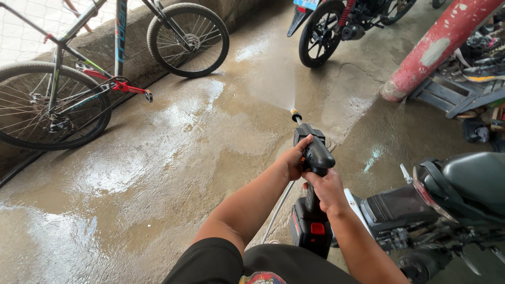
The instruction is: The person holds a cordless pressure washer with both hands and sprays water across a concrete floor, moving between parked motorcycles and bicycles.
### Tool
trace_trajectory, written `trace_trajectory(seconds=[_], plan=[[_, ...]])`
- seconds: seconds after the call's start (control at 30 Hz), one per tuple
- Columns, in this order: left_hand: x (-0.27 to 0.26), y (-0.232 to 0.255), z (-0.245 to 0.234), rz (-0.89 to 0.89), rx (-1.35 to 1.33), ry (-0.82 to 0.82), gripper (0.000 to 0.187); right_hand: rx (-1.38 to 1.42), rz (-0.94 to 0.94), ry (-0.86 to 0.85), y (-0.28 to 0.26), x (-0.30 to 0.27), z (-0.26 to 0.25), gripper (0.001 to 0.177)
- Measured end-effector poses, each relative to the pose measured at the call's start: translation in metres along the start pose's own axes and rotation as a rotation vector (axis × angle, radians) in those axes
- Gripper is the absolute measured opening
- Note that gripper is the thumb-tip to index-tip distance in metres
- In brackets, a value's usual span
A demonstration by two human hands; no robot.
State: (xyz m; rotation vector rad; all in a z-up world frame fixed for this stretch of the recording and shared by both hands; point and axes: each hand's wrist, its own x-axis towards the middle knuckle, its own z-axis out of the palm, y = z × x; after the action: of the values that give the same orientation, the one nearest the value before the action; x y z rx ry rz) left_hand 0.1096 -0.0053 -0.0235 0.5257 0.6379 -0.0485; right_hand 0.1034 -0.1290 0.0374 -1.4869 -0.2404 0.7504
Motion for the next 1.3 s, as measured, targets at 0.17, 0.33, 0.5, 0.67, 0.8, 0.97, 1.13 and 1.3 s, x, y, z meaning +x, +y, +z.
trace_trajectory(seconds=[0.17, 0.33, 0.5, 0.67, 0.8, 0.97, 1.13, 1.3], plan=[[-0.003, -0.01, -0.003, -0.067, 0.045, -0.021, 0.069, 0.009, -0.025, 0.017, 0.009, -0.009, -0.004, 0.028], [-0.008, -0.019, -0.005, -0.106, 0.068, -0.028, 0.068, 0.011, -0.028, 0.032, 0.015, -0.021, -0.006, 0.026], [-0.015, -0.032, -0.007, -0.146, 0.088, -0.033, 0.067, 0.047, -0.016, 0.065, 0.025, -0.034, -0.008, 0.027], [-0.02, -0.045, -0.004, -0.163, 0.062, -0.073, 0.064, 0.013, -0.012, 0.112, 0.03, -0.049, -0.012, 0.026], [-0.027, -0.056, 0.002, -0.187, 0.115, -0.099, 0.065, 0.001, -0.019, 0.145, 0.03, -0.063, -0.016, 0.024], [-0.032, -0.07, 0.012, -0.204, 0.157, -0.112, 0.066, 0.003, -0.003, 0.21, 0.03, -0.08, -0.023, 0.025], [-0.037, -0.083, 0.023, -0.228, 0.194, -0.124, 0.068, 0.058, -0.037, 0.239, 0.031, -0.093, -0.032, 0.029], [-0.04, -0.093, 0.032, -0.234, 0.249, -0.185, 0.068, 0.102, -0.082, 0.264, 0.036, -0.103, -0.039, 0.028]])
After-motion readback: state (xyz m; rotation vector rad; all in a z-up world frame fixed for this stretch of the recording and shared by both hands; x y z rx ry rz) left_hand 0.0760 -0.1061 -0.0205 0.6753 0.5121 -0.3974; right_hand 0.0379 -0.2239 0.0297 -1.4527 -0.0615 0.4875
